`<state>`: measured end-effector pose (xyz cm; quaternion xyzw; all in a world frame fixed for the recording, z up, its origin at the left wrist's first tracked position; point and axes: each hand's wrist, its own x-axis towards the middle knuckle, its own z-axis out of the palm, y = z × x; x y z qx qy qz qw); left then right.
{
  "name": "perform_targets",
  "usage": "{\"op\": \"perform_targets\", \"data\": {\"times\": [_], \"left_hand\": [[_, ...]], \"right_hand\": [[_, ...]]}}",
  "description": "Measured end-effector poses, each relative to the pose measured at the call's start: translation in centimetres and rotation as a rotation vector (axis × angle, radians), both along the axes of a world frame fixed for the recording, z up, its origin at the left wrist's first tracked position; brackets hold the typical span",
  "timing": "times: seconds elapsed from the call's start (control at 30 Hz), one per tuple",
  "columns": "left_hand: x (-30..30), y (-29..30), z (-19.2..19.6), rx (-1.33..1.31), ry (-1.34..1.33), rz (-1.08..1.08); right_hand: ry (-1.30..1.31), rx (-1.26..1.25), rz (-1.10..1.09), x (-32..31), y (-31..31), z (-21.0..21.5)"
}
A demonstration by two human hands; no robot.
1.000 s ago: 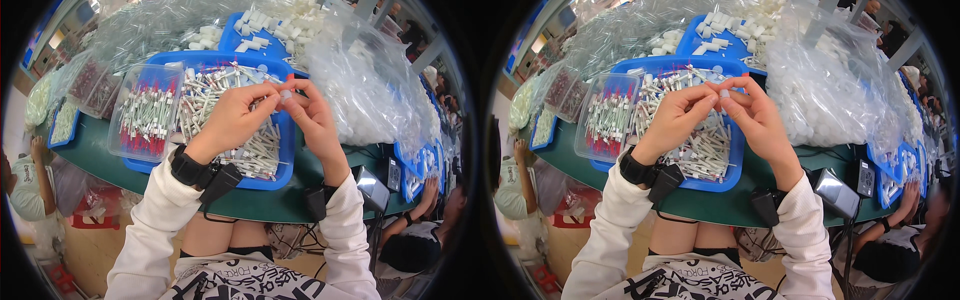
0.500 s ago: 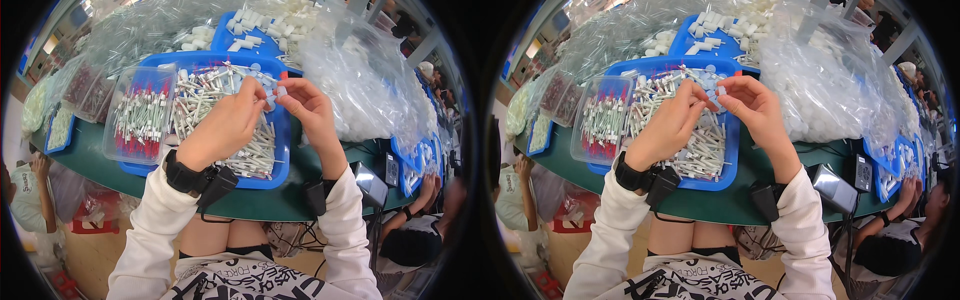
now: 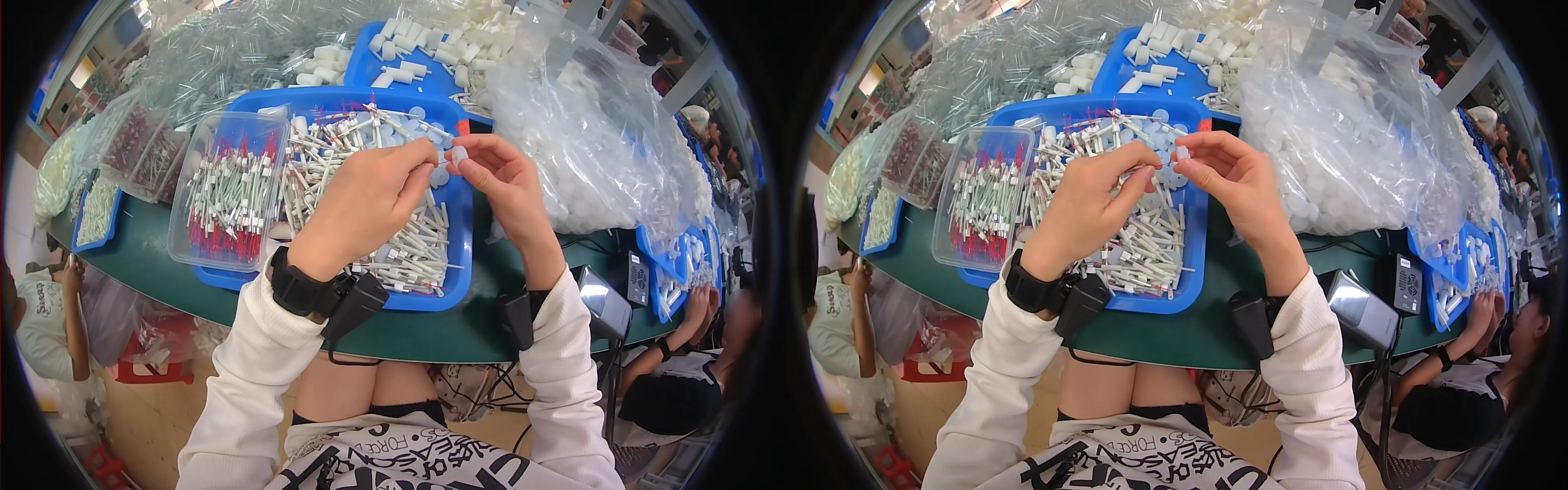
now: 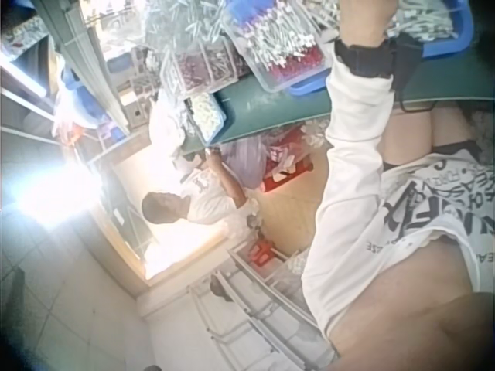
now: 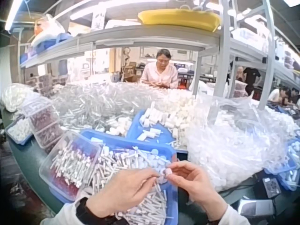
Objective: The person sits at a table in a factory setting and repeatedly assembles small white plastic components. They pick up a cylindrical piece and a cap-like piece from blue trays, fit them together by hand, and place the finished unit into a separate tray.
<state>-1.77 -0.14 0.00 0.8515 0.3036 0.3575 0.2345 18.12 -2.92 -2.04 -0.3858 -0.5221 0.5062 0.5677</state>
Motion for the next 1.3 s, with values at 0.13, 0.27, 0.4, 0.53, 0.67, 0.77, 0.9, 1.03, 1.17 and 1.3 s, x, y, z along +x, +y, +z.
{"op": "perform_targets", "data": {"times": [0.13, 0.27, 0.4, 0.53, 0.67, 0.77, 0.9, 1.03, 1.17, 1.3], "left_hand": [[0.0, 0.0, -0.1, 0.012, 0.033, 0.025], [0.1, -0.2, 0.1, 0.011, 0.026, 0.012], [0.8, -0.4, -0.4, -0.022, -0.155, -0.026], [1.0, -0.3, -0.4, -0.078, -0.204, 0.029], [1.4, -1.1, 0.9, -0.049, -0.139, 0.123], [2.2, -2.1, 1.2, 0.061, -0.114, 0.080], [3.6, -4.1, 2.0, 0.061, -0.105, 0.097], [4.1, -5.4, 2.9, 0.078, 0.004, 0.133], [4.8, -7.0, 3.7, 0.296, 0.071, 0.102], [4.8, -7.7, 3.7, 0.262, 0.108, 0.094]], "right_hand": [[-0.021, 0.043, 0.023, 0.0, -0.1, 0.0], [-0.047, 0.041, 0.032, -0.2, -0.1, 0.0], [-0.055, 0.059, 0.084, -0.1, -0.2, -0.1], [-0.100, 0.166, 0.024, -0.4, -0.3, -0.1], [-0.126, 0.214, -0.047, -0.3, -1.5, 0.4], [-0.117, 0.203, -0.118, 0.0, -3.3, 0.8], [0.003, 0.231, -0.100, 1.1, -4.9, 1.2], [-0.095, 0.314, -0.188, 1.9, -6.1, 1.8], [-0.129, 0.405, -0.225, 3.0, -7.6, 2.0], [-0.077, 0.333, -0.174, 3.0, -8.3, 1.4]]}}
